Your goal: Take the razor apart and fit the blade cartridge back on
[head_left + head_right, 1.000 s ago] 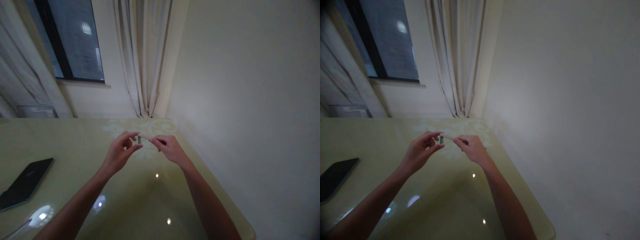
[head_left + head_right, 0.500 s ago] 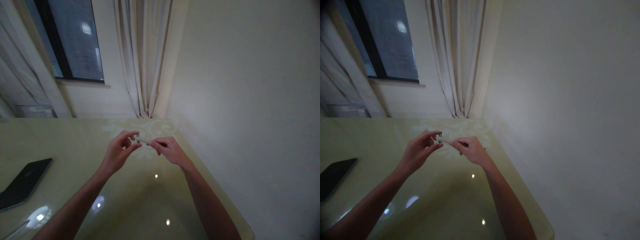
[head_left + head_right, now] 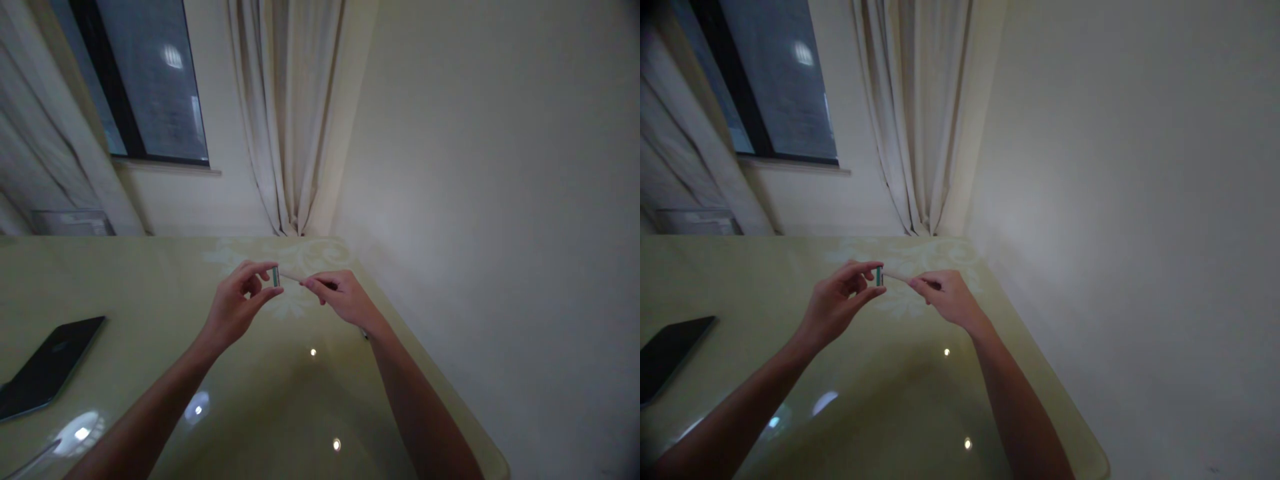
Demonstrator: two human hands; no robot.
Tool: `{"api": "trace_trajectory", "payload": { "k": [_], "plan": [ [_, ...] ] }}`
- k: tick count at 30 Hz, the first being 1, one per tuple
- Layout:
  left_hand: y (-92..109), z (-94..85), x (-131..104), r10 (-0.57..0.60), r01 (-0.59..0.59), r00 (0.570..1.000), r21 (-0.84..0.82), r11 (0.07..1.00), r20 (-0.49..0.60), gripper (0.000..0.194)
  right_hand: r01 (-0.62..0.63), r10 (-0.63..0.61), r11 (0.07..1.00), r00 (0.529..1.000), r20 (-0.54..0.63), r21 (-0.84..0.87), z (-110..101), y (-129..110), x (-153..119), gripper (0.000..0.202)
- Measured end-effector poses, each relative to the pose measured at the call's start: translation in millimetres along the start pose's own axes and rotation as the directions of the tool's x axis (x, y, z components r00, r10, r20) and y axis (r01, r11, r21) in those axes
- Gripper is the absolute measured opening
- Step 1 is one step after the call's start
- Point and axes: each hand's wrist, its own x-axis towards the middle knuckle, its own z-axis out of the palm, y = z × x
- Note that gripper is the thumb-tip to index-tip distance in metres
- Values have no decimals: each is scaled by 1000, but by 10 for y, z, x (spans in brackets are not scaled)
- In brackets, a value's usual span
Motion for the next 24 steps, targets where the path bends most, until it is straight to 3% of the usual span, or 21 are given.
{"api": "trace_trajectory", "payload": {
  "k": [4, 8, 13, 17, 22, 24],
  "plan": [
    [7, -2, 2, 27, -27, 1000, -6, 1000, -7, 36, -5, 3, 999, 998, 62, 40, -4, 7, -1, 51],
    [26, -4, 4, 35, -35, 999, -6, 999, -12, 33, 3, -3, 1000, 1000, 10, 27, -14, 2, 0, 54],
    [39, -4, 7, 49, -49, 999, 2, 999, -15, 35, -4, 0, 999, 997, 76, 50, -27, -10, -7, 53],
    [29, -4, 7, 52, -52, 998, 13, 999, -18, 34, -5, 5, 1000, 1000, 5, 6, -34, -2, -16, 52],
    [32, -3, 9, 58, -58, 998, 6, 998, -16, 33, -5, 1, 998, 997, 73, 55, -25, -4, -16, 49],
    [31, -5, 9, 54, -54, 998, 1, 999, -16, 34, -4, 3, 999, 999, 47, 34, -30, 2, -13, 49]
  ]
}}
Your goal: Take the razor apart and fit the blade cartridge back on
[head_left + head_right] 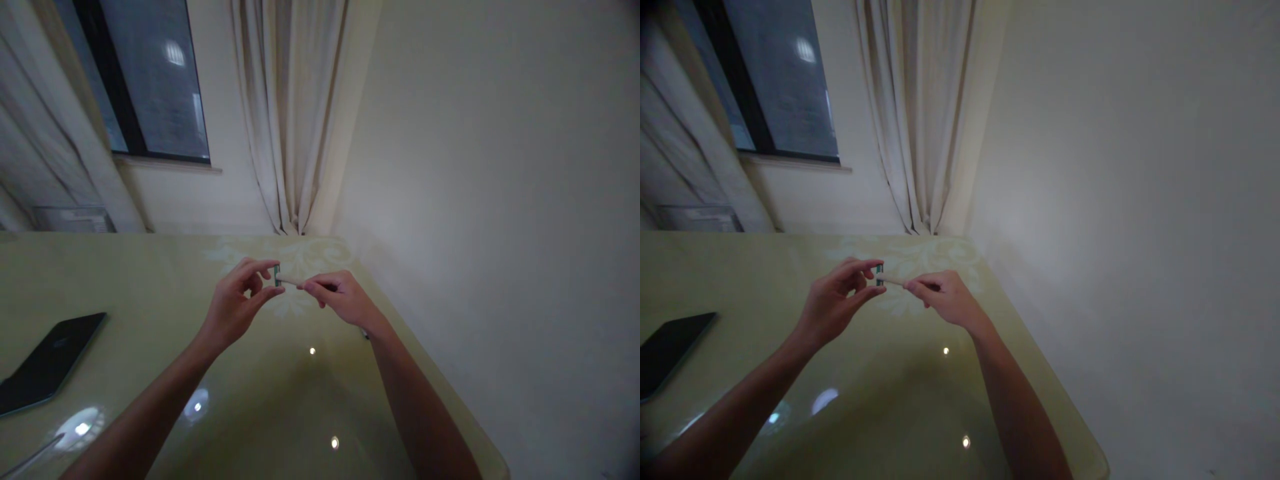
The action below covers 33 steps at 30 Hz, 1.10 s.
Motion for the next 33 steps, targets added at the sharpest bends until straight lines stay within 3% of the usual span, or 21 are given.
{"api": "trace_trajectory", "payload": {
  "k": [3, 7, 11, 16, 21, 25, 30, 33],
  "plan": [
    [-8, -2, 1, -24, 24, 1000, -19, 1000, 12, 35, -2, 2, 1000, 1000, -27, -6, -12, 0, -6, 48],
    [-15, -3, 0, -38, 39, 999, -50, 998, 24, 37, -7, 7, 1000, 1000, 30, 11, -12, -15, -16, 50],
    [-20, -2, -5, -42, 43, 999, -44, 998, 26, 37, -8, 7, 1000, 999, -34, -23, -9, -27, -12, 52],
    [-13, 0, -7, -39, 40, 999, -52, 998, 23, 37, -10, 10, 1000, 1000, 26, 4, -8, -39, -18, 51],
    [-15, -3, -6, -48, 49, 999, -48, 998, 26, 37, -20, 19, 999, 999, -36, -35, -34, -3, -21, 53],
    [-5, -4, -7, -35, 36, 999, -43, 998, 26, 37, 8, -8, 1000, 1000, 19, -3, -40, -21, -23, 52],
    [18, 2, -11, -25, 27, 999, -42, 999, 34, 35, 3, -3, 1000, 1000, -22, -20, -46, -37, -29, 53],
    [26, 2, -11, -25, 27, 999, -56, 998, 35, 36, 2, -2, 1000, 1000, 10, -2, -49, -44, -33, 50]
  ]
}}
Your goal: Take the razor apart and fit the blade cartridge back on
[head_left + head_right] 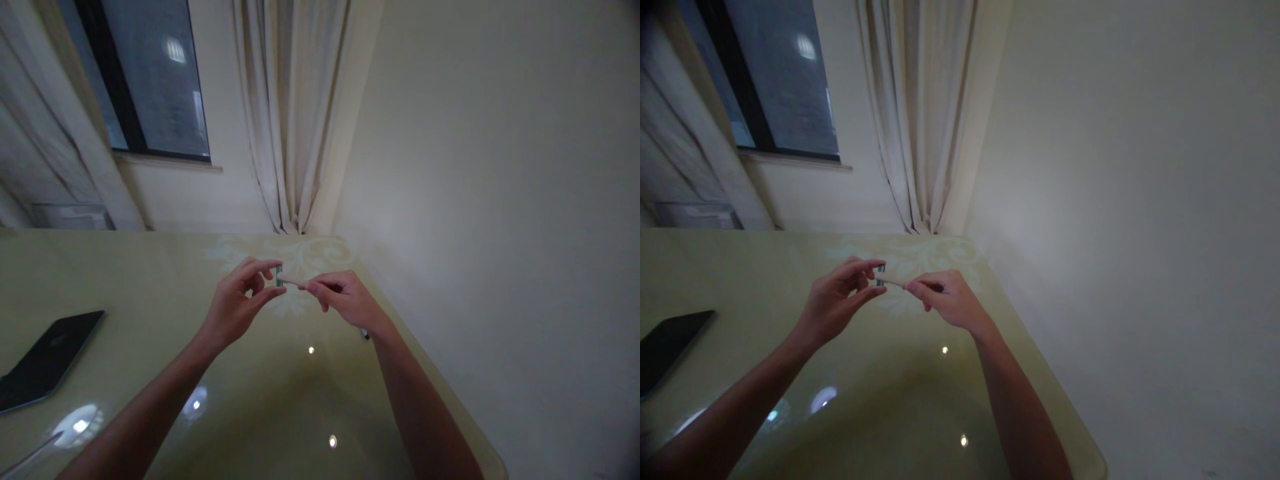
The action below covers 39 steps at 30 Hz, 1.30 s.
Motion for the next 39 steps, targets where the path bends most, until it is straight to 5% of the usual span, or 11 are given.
{"api": "trace_trajectory", "payload": {
  "k": [15, 20, 34, 39],
  "plan": [
    [-7, -17, -2, -24, 24, 1000, 20, 1000, -6, 35, -8, 7, 1000, 999, -37, -28, -13, -3, -5, 50],
    [1, -9, -5, -18, 18, 1000, 5, 1000, -4, 37, -1, 1, 1000, 999, 34, 11, 6, -9, -7, 48],
    [-13, 6, -12, -9, 9, 1000, 5, 1000, -6, 37, 18, -21, 998, 998, -54, -53, 0, -25, -2, 53],
    [-6, 3, -7, -2, 2, 1000, -17, 1000, -4, 36, 2, -2, 1000, 1000, 12, -4, -5, -15, -9, 47]
  ]
}}
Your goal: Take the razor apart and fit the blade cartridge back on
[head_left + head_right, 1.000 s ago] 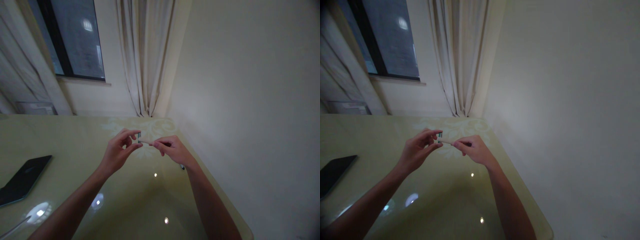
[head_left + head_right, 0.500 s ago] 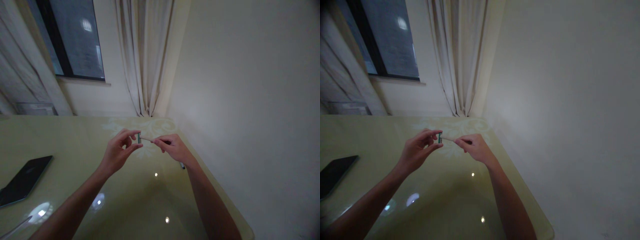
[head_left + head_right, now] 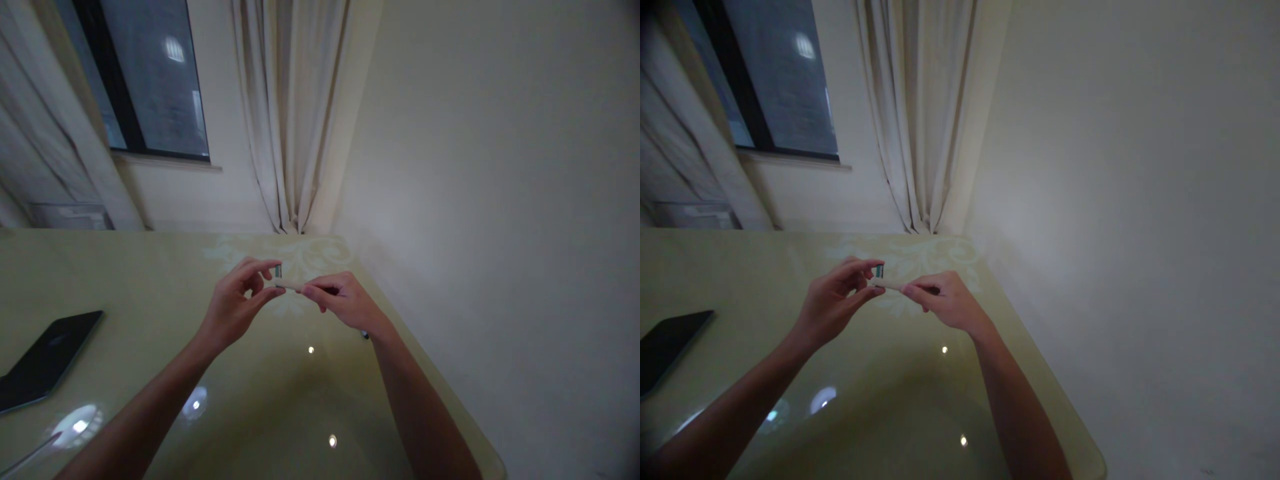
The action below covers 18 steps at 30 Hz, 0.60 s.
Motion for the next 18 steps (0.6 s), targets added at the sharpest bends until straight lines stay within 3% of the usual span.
{"api": "trace_trajectory", "payload": {
  "k": [4, 9, 18],
  "plan": [
    [-29, -3, -2, -6, 6, 1000, 15, 1000, 6, 36, 9, -12, 999, 997, -75, -41, 10, 39, 19, 46],
    [-69, 4, -5, 1, -1, 1000, 33, 999, 1, 36, 22, -22, 1000, 1000, -9, -2, 60, 46, 41, 48],
    [-85, 3, -8, 12, -12, 1000, 57, 998, 0, 38, 27, -29, 999, 995, -90, -25, 137, 80, 75, 51]
  ]
}}
